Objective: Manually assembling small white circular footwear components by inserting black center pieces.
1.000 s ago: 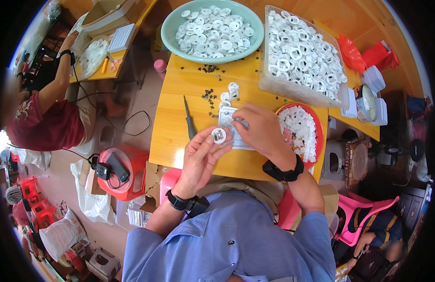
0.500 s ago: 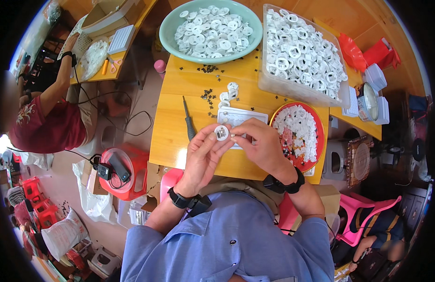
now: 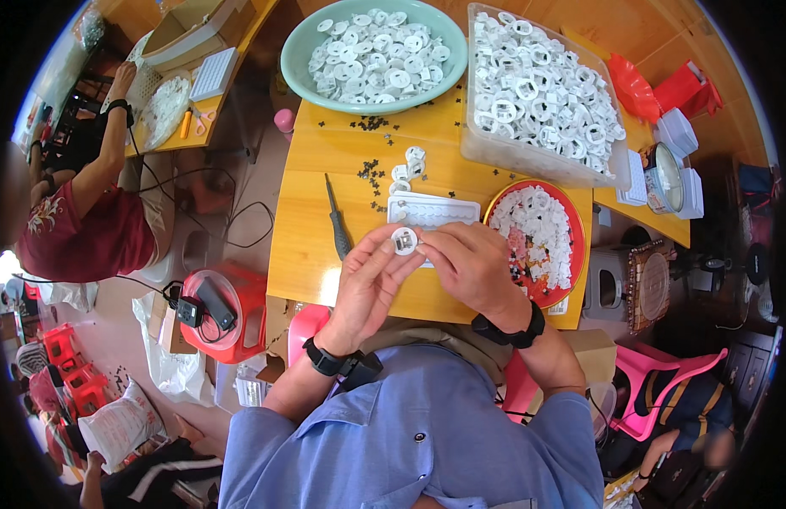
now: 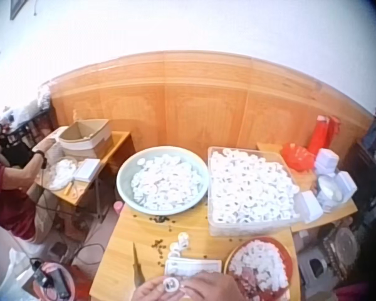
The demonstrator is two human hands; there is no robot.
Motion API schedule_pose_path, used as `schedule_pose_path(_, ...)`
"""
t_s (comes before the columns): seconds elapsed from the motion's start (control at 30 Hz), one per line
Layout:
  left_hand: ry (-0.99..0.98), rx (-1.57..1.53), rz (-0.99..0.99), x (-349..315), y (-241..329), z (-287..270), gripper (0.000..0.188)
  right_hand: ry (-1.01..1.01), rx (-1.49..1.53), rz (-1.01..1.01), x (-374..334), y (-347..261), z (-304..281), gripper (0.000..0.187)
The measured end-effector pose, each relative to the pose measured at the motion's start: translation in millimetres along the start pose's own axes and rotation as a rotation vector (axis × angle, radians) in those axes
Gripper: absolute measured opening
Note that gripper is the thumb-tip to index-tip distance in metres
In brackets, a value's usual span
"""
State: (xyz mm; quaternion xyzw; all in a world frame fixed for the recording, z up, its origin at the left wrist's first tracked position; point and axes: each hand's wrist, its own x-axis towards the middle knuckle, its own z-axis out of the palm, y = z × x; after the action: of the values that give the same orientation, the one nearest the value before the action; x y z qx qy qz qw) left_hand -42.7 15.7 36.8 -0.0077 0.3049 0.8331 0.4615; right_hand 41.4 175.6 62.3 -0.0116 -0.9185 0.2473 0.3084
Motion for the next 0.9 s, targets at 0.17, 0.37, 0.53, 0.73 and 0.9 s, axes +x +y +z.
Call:
schedule_pose_path(0.17, -0.019, -0.003, -0.017, 0.0, -0.5, 2.5, 0.027, 0.051, 0.004, -0.033, -1.5, 2.3, 0.4, 0.013)
schedule_pose_path(0.37, -0.017, -0.001, -0.043, 0.5, -1.8, 6.1, 0.028, 0.044, 0.027, -0.014, -3.0, 3.2, -3.5, 0.012)
schedule_pose_path(0.53, -0.001, 0.009, -0.053, 0.6, -3.4, 8.1, 0.028, -0.005, 0.018, -0.017, -4.9, 5.3, -9.4, 0.013)
schedule_pose_path(0.73, -0.011, 0.033, -0.062, 2.7, -6.5, 11.9, 0.027, 0.049, 0.008, -0.029, -4.9, 7.7, -11.8, 0.015)
schedule_pose_path(0.9, -0.035, 0.081, -0.074, 3.8, -7.5, 17.5, 0.028, 0.081, -0.108, -0.152, 0.2, 1.0, -11.1, 0.019)
